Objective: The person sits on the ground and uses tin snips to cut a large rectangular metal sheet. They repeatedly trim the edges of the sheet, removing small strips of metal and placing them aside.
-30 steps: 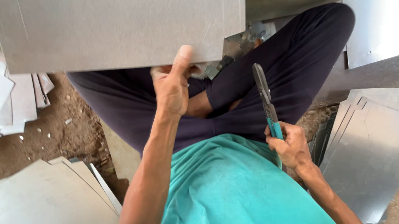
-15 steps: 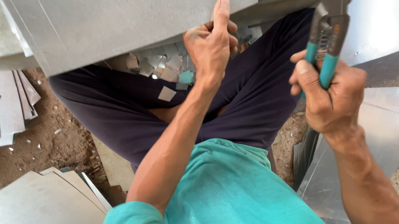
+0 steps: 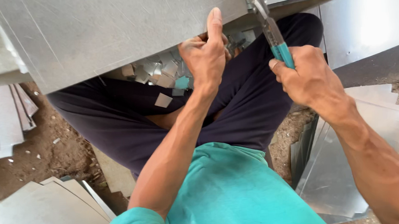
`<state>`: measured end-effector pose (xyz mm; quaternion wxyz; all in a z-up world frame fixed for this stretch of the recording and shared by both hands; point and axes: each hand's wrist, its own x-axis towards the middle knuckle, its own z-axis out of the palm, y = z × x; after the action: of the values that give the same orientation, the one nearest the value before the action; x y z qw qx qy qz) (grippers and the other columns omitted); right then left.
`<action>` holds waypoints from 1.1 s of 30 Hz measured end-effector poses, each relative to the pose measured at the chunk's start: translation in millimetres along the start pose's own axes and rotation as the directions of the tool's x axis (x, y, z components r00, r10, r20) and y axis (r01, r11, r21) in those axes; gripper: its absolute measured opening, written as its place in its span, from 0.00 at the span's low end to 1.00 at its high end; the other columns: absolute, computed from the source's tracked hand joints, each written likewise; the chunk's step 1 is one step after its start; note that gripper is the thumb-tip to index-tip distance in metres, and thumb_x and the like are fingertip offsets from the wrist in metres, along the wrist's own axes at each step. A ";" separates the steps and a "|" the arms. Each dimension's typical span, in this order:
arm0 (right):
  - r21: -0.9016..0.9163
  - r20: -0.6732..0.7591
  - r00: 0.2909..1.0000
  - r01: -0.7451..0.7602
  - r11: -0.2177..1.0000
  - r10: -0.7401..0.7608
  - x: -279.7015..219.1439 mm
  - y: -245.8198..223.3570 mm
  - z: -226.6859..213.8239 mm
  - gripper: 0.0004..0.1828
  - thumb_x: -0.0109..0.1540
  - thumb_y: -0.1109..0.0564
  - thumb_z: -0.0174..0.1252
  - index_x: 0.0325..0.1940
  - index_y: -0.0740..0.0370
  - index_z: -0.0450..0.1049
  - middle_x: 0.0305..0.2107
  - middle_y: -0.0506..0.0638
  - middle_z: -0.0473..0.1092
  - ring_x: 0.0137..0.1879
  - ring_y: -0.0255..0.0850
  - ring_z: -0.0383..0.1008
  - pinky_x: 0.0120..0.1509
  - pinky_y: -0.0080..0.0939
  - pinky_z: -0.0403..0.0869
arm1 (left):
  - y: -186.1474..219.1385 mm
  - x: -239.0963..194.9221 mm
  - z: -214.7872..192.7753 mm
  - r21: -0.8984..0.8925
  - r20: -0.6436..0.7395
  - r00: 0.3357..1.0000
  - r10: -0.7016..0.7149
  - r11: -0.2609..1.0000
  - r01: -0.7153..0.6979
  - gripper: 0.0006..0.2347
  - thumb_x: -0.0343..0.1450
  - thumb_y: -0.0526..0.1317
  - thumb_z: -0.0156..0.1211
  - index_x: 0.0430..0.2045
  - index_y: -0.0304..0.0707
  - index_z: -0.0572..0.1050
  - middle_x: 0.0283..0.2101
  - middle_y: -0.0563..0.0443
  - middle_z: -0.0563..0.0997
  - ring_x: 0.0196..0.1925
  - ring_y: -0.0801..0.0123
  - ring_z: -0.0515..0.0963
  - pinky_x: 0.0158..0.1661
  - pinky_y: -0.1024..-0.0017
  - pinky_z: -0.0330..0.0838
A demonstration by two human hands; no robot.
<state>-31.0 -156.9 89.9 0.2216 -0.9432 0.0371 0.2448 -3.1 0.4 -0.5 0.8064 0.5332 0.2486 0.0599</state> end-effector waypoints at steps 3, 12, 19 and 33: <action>0.149 -0.247 0.943 0.263 0.953 -0.221 -2.0 -7.8 -2.6 0.18 0.70 0.52 0.51 0.29 0.63 0.73 0.17 0.49 0.68 0.22 0.36 0.70 0.23 0.39 0.68 | 3.4 5.7 0.7 -0.036 0.001 1.000 -0.004 0.999 0.004 0.24 0.72 0.50 0.63 0.04 0.38 0.69 0.11 0.54 0.70 0.10 0.76 0.70 0.14 0.77 0.64; 0.168 -0.167 0.986 0.035 0.985 -0.006 -5.8 32.9 41.5 0.10 0.65 0.57 0.54 0.32 0.66 0.74 0.17 0.55 0.70 0.22 0.40 0.70 0.27 0.43 0.69 | -25.3 14.7 -41.0 0.045 0.155 0.981 -0.117 0.993 0.111 0.22 0.69 0.56 0.63 0.24 0.30 0.80 0.19 0.49 0.82 0.20 0.71 0.80 0.22 0.76 0.73; 0.605 -0.148 0.978 0.206 0.769 -0.145 -63.5 81.8 113.1 0.07 0.50 0.67 0.49 0.30 0.68 0.72 0.25 0.53 0.73 0.30 0.40 0.74 0.36 0.39 0.75 | 69.7 -19.0 -176.6 -0.142 -0.234 0.954 0.187 0.964 -0.224 0.14 0.77 0.46 0.59 0.36 0.31 0.79 0.33 0.46 0.83 0.32 0.67 0.83 0.33 0.73 0.79; 0.502 0.641 0.742 -0.211 0.838 -0.197 -80.1 -4.7 138.1 0.36 0.44 0.59 0.46 0.58 0.70 0.67 0.52 0.60 0.68 0.62 0.51 0.72 0.64 0.52 0.76 | -6.9 -73.5 -190.2 -0.301 -0.045 0.998 -0.046 0.953 0.031 0.07 0.73 0.34 0.67 0.37 0.23 0.82 0.33 0.44 0.85 0.35 0.70 0.85 0.42 0.74 0.81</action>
<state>-161.9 -95.4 22.1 0.4774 -0.6873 0.0266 0.5469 -156.5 128.7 -40.4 0.8724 0.3981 0.2675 0.0948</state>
